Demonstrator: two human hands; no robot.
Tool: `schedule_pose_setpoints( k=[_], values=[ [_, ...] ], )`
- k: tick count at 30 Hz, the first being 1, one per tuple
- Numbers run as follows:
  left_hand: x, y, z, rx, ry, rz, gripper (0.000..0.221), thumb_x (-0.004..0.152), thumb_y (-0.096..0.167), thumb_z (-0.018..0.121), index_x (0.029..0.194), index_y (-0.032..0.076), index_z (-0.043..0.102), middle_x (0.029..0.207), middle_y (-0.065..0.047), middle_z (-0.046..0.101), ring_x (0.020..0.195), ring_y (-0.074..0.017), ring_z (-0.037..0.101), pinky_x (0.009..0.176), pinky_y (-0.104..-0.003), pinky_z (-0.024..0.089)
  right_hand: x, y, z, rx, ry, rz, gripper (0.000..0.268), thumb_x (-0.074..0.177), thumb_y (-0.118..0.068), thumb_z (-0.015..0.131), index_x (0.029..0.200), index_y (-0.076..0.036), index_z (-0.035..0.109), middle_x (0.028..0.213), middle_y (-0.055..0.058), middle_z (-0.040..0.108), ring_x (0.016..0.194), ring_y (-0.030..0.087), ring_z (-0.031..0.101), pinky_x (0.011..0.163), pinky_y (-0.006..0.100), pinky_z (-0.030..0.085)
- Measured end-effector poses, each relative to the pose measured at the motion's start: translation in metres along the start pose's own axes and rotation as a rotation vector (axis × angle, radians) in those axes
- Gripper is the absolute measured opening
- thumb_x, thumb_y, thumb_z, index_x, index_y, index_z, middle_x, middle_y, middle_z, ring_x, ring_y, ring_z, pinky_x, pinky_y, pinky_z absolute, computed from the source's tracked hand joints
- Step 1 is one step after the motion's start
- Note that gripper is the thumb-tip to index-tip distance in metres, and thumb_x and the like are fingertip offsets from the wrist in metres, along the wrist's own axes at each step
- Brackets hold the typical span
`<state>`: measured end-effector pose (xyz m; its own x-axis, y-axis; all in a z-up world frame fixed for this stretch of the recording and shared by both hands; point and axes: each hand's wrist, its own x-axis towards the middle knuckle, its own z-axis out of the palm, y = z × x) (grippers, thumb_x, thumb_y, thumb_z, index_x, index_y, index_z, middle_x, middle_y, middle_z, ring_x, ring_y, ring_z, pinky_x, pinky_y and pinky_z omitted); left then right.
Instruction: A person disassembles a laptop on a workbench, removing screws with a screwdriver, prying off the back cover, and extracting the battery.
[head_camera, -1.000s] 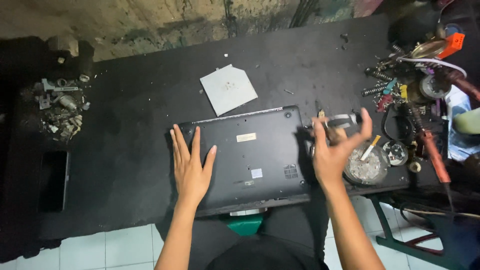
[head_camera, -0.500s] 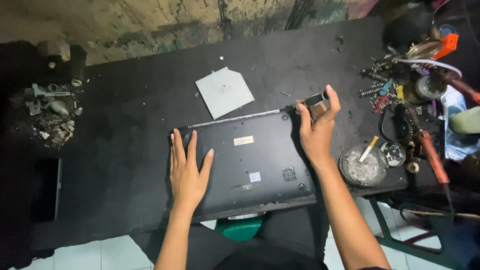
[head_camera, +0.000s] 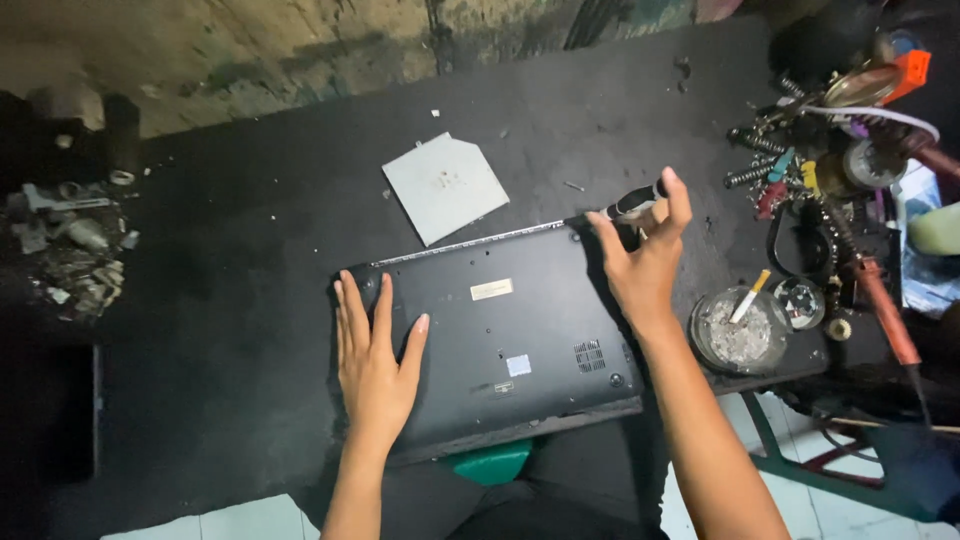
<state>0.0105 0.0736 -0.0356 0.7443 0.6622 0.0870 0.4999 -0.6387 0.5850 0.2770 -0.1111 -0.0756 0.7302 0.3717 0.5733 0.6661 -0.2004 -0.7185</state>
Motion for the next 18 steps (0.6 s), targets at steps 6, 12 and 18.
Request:
schedule_pose_setpoints(
  k=[6,12,18],
  values=[
    [-0.002,-0.002,-0.001,-0.013,-0.007,0.018,0.066,0.103,0.032,0.062,0.159,0.004,0.040,0.169,-0.032,0.010,0.155,-0.0480,0.011,0.124,-0.058,0.016,-0.005,-0.004,-0.004,0.004,-0.014,0.004,0.091,0.096,0.006,0.082,0.159,-0.009,0.018,0.106,0.022,0.068,0.092,0.040,0.074,0.082,0.048,0.059],
    [0.000,-0.009,0.005,0.035,-0.002,-0.015,0.068,0.104,0.046,0.049,0.163,0.019,0.030,0.173,-0.016,0.005,0.160,-0.0369,0.012,0.126,-0.049,0.021,0.011,-0.032,-0.005,0.056,-0.049,-0.059,0.071,0.104,0.004,0.066,0.155,-0.011,0.019,0.112,0.021,0.062,0.102,0.030,0.063,0.100,0.041,0.050],
    [-0.003,-0.011,0.006,0.032,-0.013,-0.013,0.067,0.104,0.047,0.047,0.163,0.019,0.029,0.173,-0.016,0.005,0.160,-0.0372,0.012,0.126,-0.050,0.021,0.003,-0.032,-0.008,0.061,-0.074,0.052,0.074,0.104,0.001,0.070,0.155,-0.018,0.019,0.104,0.017,0.059,0.095,0.026,0.062,0.091,0.037,0.051]
  ],
)
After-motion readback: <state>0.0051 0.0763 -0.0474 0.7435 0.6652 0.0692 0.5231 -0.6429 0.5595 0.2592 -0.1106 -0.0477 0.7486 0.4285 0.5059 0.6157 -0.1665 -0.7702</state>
